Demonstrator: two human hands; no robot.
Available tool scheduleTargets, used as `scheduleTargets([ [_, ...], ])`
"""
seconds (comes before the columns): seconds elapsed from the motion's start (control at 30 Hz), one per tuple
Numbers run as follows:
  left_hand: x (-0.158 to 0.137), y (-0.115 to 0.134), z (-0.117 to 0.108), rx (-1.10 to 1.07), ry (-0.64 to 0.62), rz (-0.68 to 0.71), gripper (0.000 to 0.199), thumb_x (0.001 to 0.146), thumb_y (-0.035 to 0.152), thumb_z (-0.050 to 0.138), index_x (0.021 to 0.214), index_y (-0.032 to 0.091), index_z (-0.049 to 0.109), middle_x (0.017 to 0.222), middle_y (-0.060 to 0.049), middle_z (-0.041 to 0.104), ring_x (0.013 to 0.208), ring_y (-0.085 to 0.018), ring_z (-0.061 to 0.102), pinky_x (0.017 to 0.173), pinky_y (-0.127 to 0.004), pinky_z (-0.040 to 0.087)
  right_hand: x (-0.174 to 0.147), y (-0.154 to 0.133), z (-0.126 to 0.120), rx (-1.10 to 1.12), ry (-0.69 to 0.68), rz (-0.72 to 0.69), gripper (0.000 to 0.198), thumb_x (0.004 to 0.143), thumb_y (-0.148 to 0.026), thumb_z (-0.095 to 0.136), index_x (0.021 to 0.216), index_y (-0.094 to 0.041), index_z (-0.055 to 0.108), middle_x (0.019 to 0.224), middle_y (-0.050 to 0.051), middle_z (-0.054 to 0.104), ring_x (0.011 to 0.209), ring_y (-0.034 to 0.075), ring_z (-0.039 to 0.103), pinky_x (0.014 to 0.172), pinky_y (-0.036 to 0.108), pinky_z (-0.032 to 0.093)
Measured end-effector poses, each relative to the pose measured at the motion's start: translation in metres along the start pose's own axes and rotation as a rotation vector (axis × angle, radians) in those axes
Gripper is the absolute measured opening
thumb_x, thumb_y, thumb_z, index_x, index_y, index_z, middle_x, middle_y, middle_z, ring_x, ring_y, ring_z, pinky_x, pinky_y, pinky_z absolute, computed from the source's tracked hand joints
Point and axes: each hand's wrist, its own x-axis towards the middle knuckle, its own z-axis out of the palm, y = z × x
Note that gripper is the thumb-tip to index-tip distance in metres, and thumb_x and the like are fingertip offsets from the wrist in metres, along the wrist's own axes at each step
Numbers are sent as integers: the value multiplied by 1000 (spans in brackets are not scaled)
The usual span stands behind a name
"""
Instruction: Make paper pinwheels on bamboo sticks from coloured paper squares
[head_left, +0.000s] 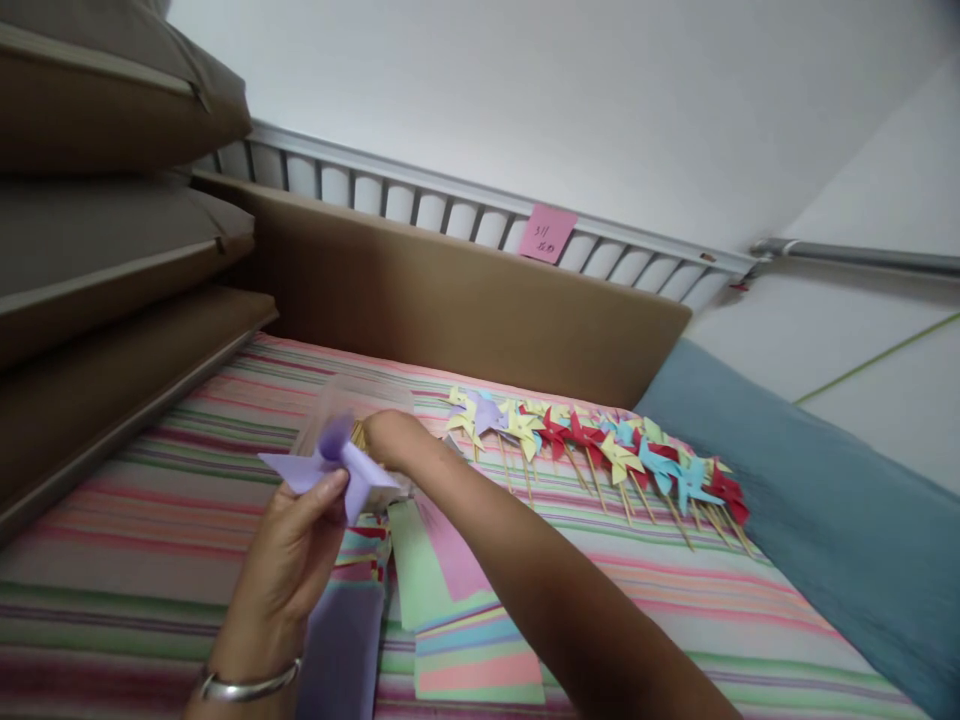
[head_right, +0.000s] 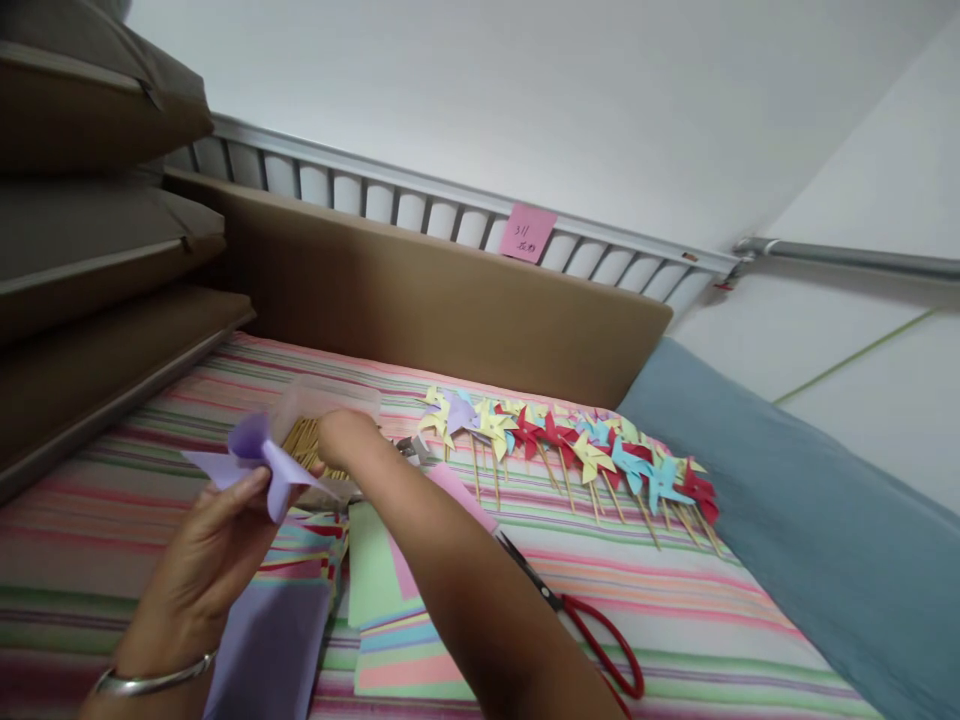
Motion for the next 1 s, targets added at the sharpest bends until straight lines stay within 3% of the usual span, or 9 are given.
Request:
scheduleTargets([
  [0.1, -3, -8, 3, 294, -81, -3, 16, 56, 19, 79, 70, 17, 71, 64, 1, 67, 60, -11, 60, 57, -17, 49, -54, 17, -31, 48, 128, 57, 10, 74, -14, 56, 74, -19, 64, 77, 3, 67, 75, 17, 61, 63, 25, 43],
  [0.17, -7, -15, 9, 519, -196, 5, 13, 59, 21, 78, 70, 18, 71, 66, 0, 67, 63, -12, 60, 60, -19, 48, -101, 35, -41, 148, 193, 117, 12, 80, -20, 50, 81, -18, 62, 73, 1, 65, 65, 12, 59, 57, 21, 43],
  [0.27, -13, -27, 19, 821, -454, 68, 5, 67, 23, 72, 71, 19, 72, 74, -3, 68, 74, -16, 61, 69, -24, 47, -170, 61, -36, 704, 329, 352, 11, 75, -27, 55, 74, -17, 59, 55, -4, 55, 44, 8, 45, 43, 18, 34],
  [0.4, -18, -50, 31, 1050, -711, 145, 7, 75, 22, 64, 75, 22, 71, 77, -3, 68, 75, -17, 61, 72, -26, 44, -224, 79, -18, 925, 479, 455, 9, 71, -24, 57, 69, -16, 62, 48, -6, 48, 42, 7, 38, 42, 18, 28],
  [0.67, -25, -86, 44, 1109, -869, 274, 10, 75, 18, 61, 76, 22, 71, 74, -6, 69, 74, -20, 62, 81, -34, 45, -243, 85, -31, 815, 596, 323, 11, 70, -14, 60, 70, -19, 70, 67, -1, 59, 64, 12, 53, 59, 21, 40],
  [1.0, -27, -101, 44, 1067, -804, 433, 16, 72, 14, 65, 79, 26, 72, 76, -6, 71, 76, -22, 65, 78, -34, 48, -247, 89, -26, 765, 606, 228, 21, 69, -3, 60, 73, -21, 72, 69, -1, 61, 68, 13, 57, 62, 21, 42],
])
